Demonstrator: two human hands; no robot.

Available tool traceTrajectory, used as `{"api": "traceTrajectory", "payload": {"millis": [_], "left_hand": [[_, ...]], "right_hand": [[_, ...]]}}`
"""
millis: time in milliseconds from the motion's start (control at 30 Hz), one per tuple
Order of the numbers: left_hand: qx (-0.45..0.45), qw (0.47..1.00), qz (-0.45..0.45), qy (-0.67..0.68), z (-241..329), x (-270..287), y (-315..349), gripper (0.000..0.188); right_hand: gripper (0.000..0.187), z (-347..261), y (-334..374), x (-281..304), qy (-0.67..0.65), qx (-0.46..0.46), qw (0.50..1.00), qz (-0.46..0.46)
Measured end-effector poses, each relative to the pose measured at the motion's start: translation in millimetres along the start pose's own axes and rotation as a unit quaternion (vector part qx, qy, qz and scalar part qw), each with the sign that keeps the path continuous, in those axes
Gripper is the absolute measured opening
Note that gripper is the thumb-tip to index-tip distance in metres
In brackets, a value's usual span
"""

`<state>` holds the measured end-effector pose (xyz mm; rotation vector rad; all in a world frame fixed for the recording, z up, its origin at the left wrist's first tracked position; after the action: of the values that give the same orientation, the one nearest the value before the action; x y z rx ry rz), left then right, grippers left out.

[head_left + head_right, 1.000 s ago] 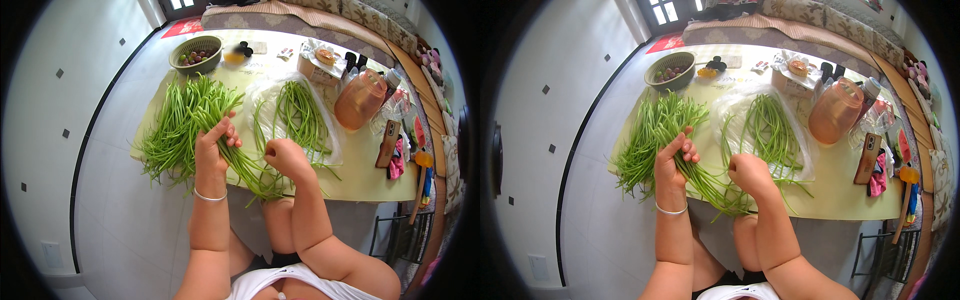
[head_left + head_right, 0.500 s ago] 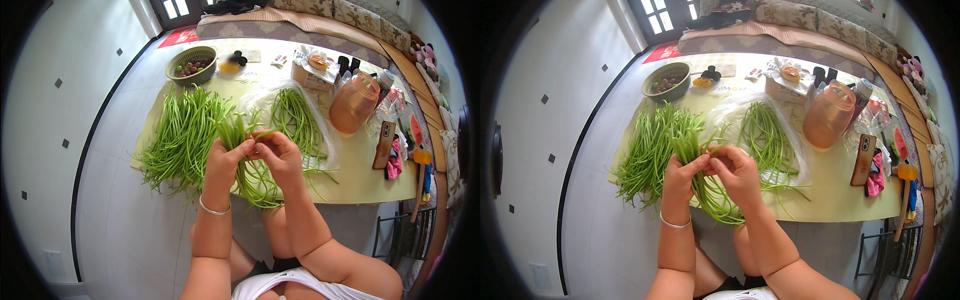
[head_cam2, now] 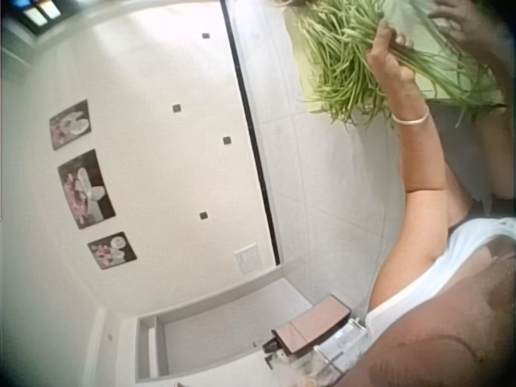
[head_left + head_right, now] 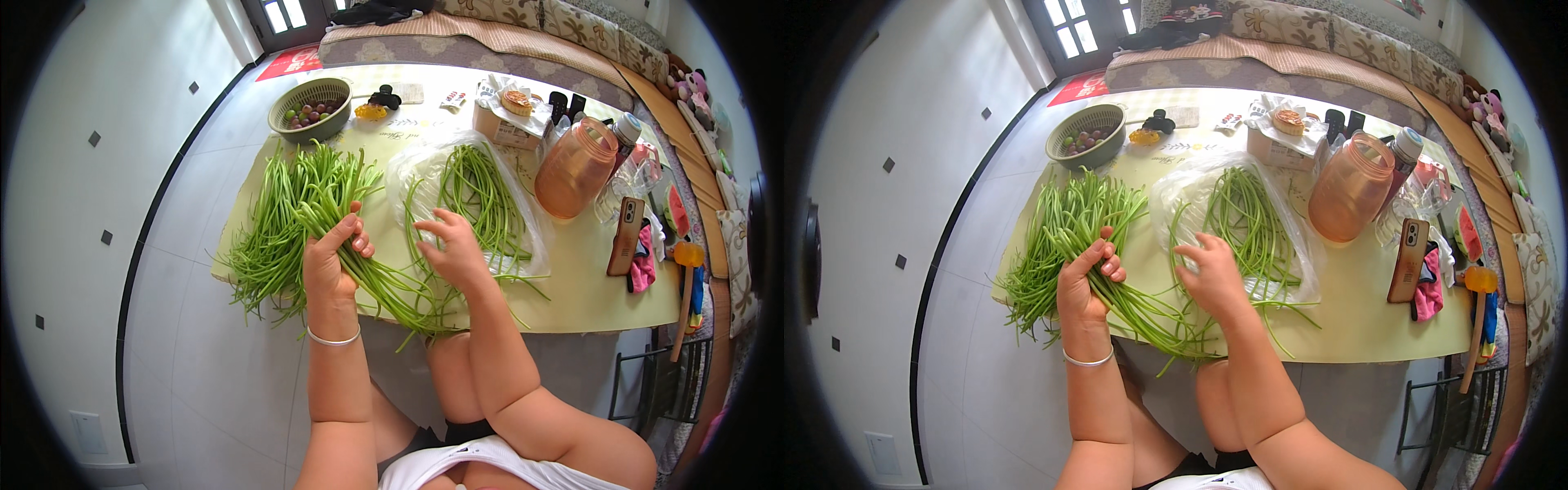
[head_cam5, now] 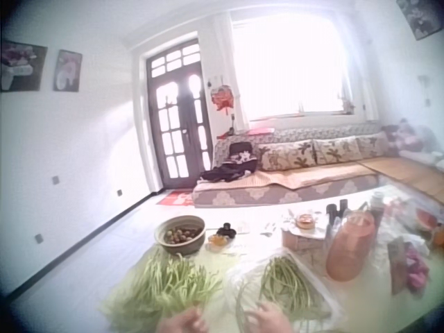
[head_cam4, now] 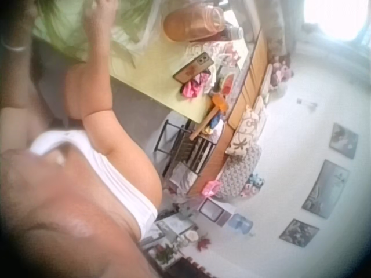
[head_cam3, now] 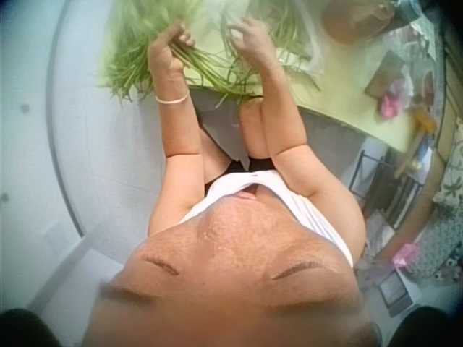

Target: The person sits on the floor and snaps the ends off long green vegetables by hand. They hold a bundle of the vegetables in their left hand and use their right hand to break off the tips, placing the trimmed pieces onto a pile on the table.

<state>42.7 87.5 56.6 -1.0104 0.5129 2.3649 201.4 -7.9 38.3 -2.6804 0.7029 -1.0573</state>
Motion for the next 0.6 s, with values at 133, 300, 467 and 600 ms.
{"api": "traceTrajectory", "payload": {"millis": [133, 300, 467, 600], "left_hand": [[0.013, 1.000, 0.003, 0.018, -6.3, 3.3, -3.8, 0.027], [0.032, 0.999, 0.002, 0.031, -16.2, 9.8, -8.2, 0.027], [0.042, 0.998, 0.021, 0.051, -20.0, 9.8, -10.1, 0.023], [0.054, 0.996, 0.013, 0.072, -25.1, 19.7, -15.6, 0.016]], "right_hand": [[0.037, -14.1, 9.8, -42.9, 0.175, 0.014, 0.971, -0.163], [0.036, -2.2, 7.6, -41.8, 0.224, 0.005, 0.968, -0.116], [0.025, 6.2, 3.1, -18.3, 0.104, -0.039, 0.992, -0.062], [0.018, 0.1, 0.1, 16.4, -0.084, -0.022, 0.994, 0.060]]}}
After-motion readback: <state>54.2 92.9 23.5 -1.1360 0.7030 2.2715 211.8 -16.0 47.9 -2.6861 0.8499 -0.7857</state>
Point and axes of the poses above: each hand's wrist, its own y-axis away from the middle knuckle, its own x-axis out of the back of the hand, z = x × y, the point moved 10 cm from there along -y, towards the middle knuckle, and after that the axes turned 4 degrees about x, right-handed, at the moved point
